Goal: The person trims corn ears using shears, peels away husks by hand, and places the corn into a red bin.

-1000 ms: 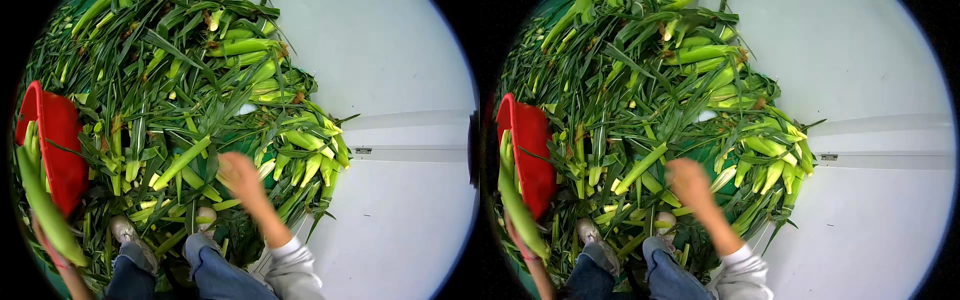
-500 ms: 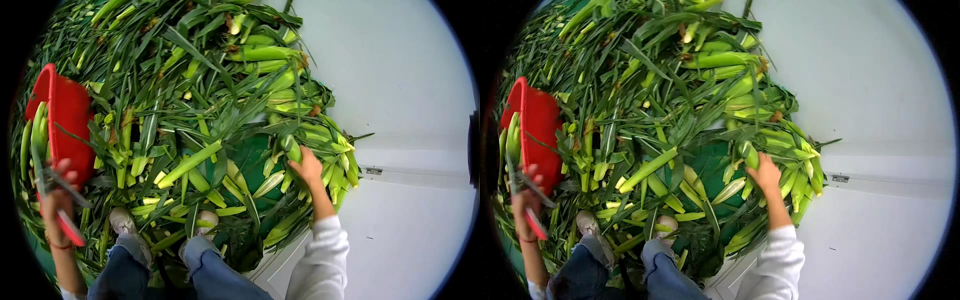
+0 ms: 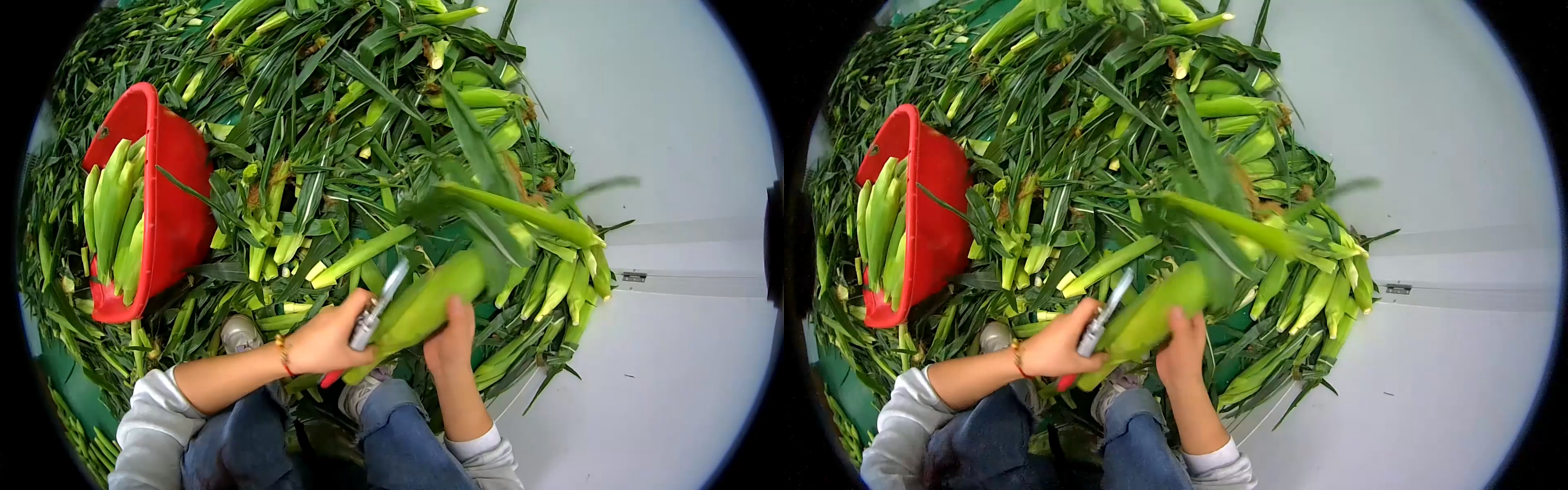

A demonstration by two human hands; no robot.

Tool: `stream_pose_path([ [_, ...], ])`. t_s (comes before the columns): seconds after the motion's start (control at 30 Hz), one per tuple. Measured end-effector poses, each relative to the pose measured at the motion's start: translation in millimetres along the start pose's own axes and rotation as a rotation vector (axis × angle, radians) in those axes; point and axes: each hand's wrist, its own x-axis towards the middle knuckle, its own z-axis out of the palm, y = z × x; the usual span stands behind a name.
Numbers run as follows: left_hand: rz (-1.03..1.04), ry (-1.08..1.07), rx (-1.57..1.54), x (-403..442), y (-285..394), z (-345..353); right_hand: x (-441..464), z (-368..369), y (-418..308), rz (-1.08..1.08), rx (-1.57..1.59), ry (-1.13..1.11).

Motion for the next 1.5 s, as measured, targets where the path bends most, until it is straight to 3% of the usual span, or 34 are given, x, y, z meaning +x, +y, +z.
stream_pose_path([
  [0.03,-0.064,0.065,-0.379,-5.3,-14.5,3.5,-1.8,0.9,-8.7,-0.009,0.215,0.01],
  [0.07,-0.131,0.136,-0.761,-8.2,-12.9,0.8,7.9,-4.3,-13.6,-0.117,0.406,-0.174],
  [0.1,-0.284,0.186,-1.086,-11.1,-12.2,-10.2,15.1,-8.1,-20.4,-0.153,0.488,-0.126],
  [0.13,-0.354,0.301,-1.149,-15.9,-6.8,-23.6,22.9,-9.2,-26.9,-0.196,0.575,-0.08],
  [0.2,-0.408,0.374,-1.575,-8.8,-45.2,-35.7,35.2,-11.6,-30.2,-0.184,0.48,0.151],
  [0.23,-0.466,0.423,-1.544,-10.8,-55.4,-34.0,39.5,-9.5,-29.0,-0.162,0.478,0.177],
  [0.33,-0.683,0.076,-1.312,-30.6,-72.4,-11.5,54.5,-5.8,-9.3,-0.235,0.378,0.189],
  [0.47,-0.753,-0.197,-1.306,-25.5,-30.7,8.2,61.0,5.6,6.7,-0.294,0.393,0.21],
  [0.53,-0.675,-0.238,-1.333,-14.0,-19.1,9.2,51.9,14.7,9.9,-0.25,0.422,0.182],
  [0.7,-0.498,0.001,-1.307,7.2,-27.8,25.5,44.3,30.7,20.5,-0.291,0.325,0.095],
  [0.73,-0.568,-0.02,-1.28,3.2,-31.4,25.8,47.6,21.9,20.7,-0.303,0.104,0.106],
  [0.77,-0.566,-0.034,-1.155,0.3,-36.1,24.5,49.6,8.0,24.6,-0.298,-0.116,0.12],
  [0.8,-0.556,-0.034,-1.028,-3.1,-41.4,21.3,50.6,11.4,14.3,-0.163,0.015,0.115],
  [0.83,-0.406,-0.037,-0.605,-7.4,-45.9,13.5,51.9,15.0,3.8,-0.03,0.15,0.128],
  [0.87,-0.313,-0.102,-0.13,-7.1,-40.0,-1.2,55.2,8.2,1.4,0.068,-0.038,0.038],
  [0.97,-0.077,-0.082,0.183,7.6,-32.2,-12.1,48.2,6.3,6.3,-0.101,-0.676,-0.118],
  [1.03,0.112,0.156,0.351,28.2,-28.3,-26.7,40.4,3.5,10.7,-0.2,-1.049,-0.275],
  [1.07,0.097,0.275,0.314,44.5,-37.4,-37.3,34.8,-0.1,9.4,-0.161,-1.07,-0.35],
  [1.1,-0.079,0.319,0.006,54.7,-30.0,-62.5,29.0,-3.4,6.0,-0.123,-1.092,-0.422],
  [1.13,-0.296,0.498,-0.28,70.3,-40.3,-81.9,25.4,-6.7,2.3,-0.088,-1.11,-0.489],
  [1.17,-0.266,0.681,-0.528,81.7,-64.6,-102.6,22.8,-11.6,-1.8,-0.045,-1.087,-0.531],
  [1.2,-0.159,0.71,-0.74,77.3,-75.4,-119.4,21.1,-23.5,3.9,0.062,-0.89,-0.44],
  [1.27,-0.148,0.584,-0.477,43.3,-62.7,-116.8,27.4,-50.6,20.1,0.247,-0.49,-0.256],
  [1.3,-0.202,0.332,-0.426,25.8,-65.2,-108.4,27.2,-39.6,3.6,0.467,-0.282,-0.195],
  [1.37,-0.313,-0.001,-0.277,2.8,-53.9,-81.4,43.8,-46.3,-1.4,0.529,-0.045,-0.461],
  [1.4,-0.192,-0.101,-0.2,-4.0,-59.3,-66.8,49.2,-46.9,-1.0,0.557,0.08,-0.592],
  [1.43,-0.181,-0.197,-0.083,-7.6,-56.9,-58.2,50.0,-37.1,-3.5,0.54,0.132,-0.655],
  [1.5,-0.076,-0.241,-0.034,-8.1,-67.2,-47.0,44.4,-40.5,6.9,0.499,-0.176,-0.504],
])
